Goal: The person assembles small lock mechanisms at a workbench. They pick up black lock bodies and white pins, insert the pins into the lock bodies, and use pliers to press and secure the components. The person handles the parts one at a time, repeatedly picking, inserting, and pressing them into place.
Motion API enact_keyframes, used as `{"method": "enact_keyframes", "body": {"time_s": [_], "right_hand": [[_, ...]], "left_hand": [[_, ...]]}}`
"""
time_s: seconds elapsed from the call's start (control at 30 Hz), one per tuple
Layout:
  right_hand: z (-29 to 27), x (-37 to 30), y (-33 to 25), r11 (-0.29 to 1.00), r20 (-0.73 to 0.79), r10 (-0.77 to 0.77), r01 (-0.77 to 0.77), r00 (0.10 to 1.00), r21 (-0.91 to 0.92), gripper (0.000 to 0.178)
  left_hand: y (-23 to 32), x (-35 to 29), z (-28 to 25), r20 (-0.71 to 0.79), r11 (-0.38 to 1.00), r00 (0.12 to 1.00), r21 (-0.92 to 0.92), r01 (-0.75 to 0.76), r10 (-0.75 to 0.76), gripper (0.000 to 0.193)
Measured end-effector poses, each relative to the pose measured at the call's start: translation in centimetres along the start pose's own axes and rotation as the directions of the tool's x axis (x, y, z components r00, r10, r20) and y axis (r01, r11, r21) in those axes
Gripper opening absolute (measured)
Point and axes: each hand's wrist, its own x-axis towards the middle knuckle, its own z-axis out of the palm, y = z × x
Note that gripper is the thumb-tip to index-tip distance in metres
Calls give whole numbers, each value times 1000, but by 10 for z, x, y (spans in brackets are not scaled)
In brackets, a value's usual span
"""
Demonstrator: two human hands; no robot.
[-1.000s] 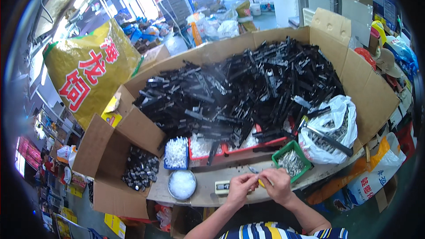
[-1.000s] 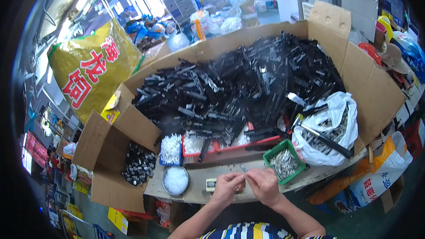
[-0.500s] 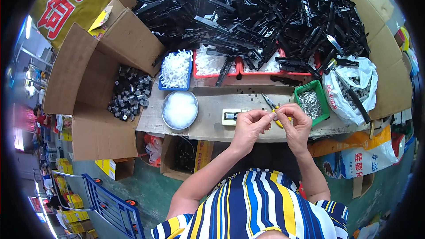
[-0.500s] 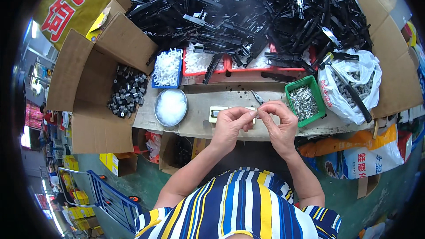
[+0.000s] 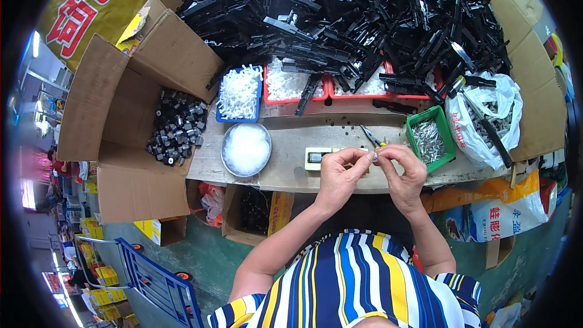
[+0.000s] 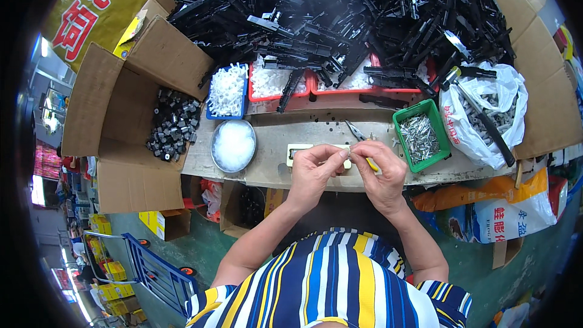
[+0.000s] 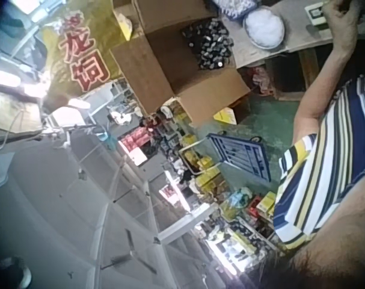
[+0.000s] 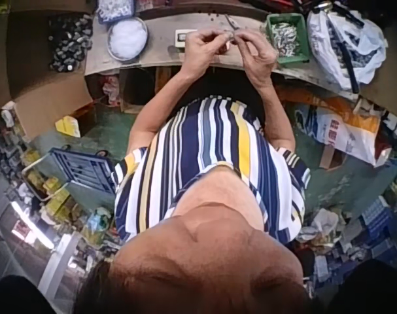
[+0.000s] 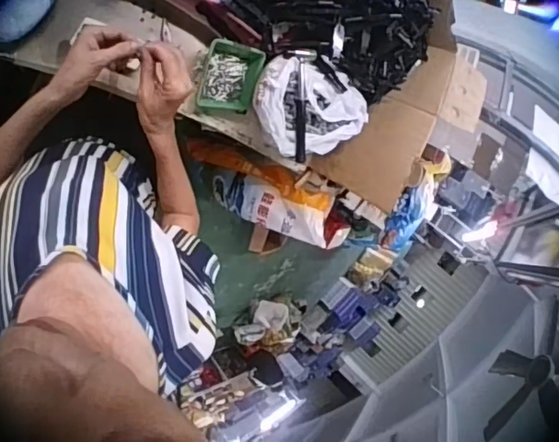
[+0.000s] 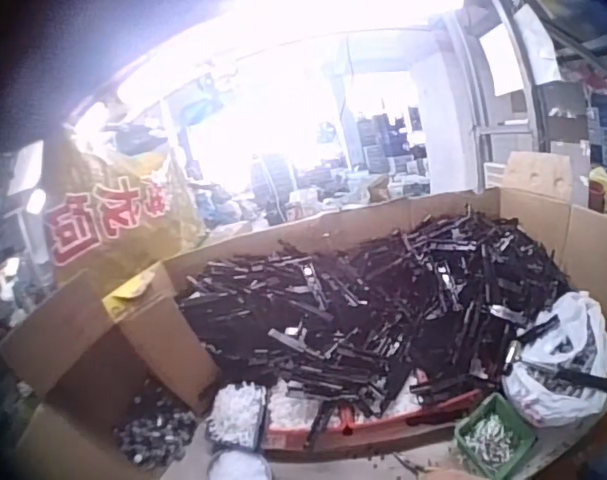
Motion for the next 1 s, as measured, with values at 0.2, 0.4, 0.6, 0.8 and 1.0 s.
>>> {"method": "enact_keyframes", "body": {"time_s": [0.2,0.4,0.6,0.8,1.0], "right_hand": [[-3,-1,0,981,16,139,-140,990,137,5],[1,1,3,994,21,80,-82,997,66,8],[5,0,2,812,134,-387,406,912,-420,21],[8,-3,3,914,92,-285,299,954,-272,24],[10,-5,8,966,43,177,-182,983,183,11]], "left_hand": [[-3,2,-3,9,995,999,93,-38,37,19],[-2,3,-5,-2,990,998,130,-61,62,18],[-1,-1,-6,-80,958,976,224,-178,200,13],[-1,-3,-13,-40,939,961,227,-257,273,10],[-1,-1,-14,7,802,857,349,-485,515,11]]}}
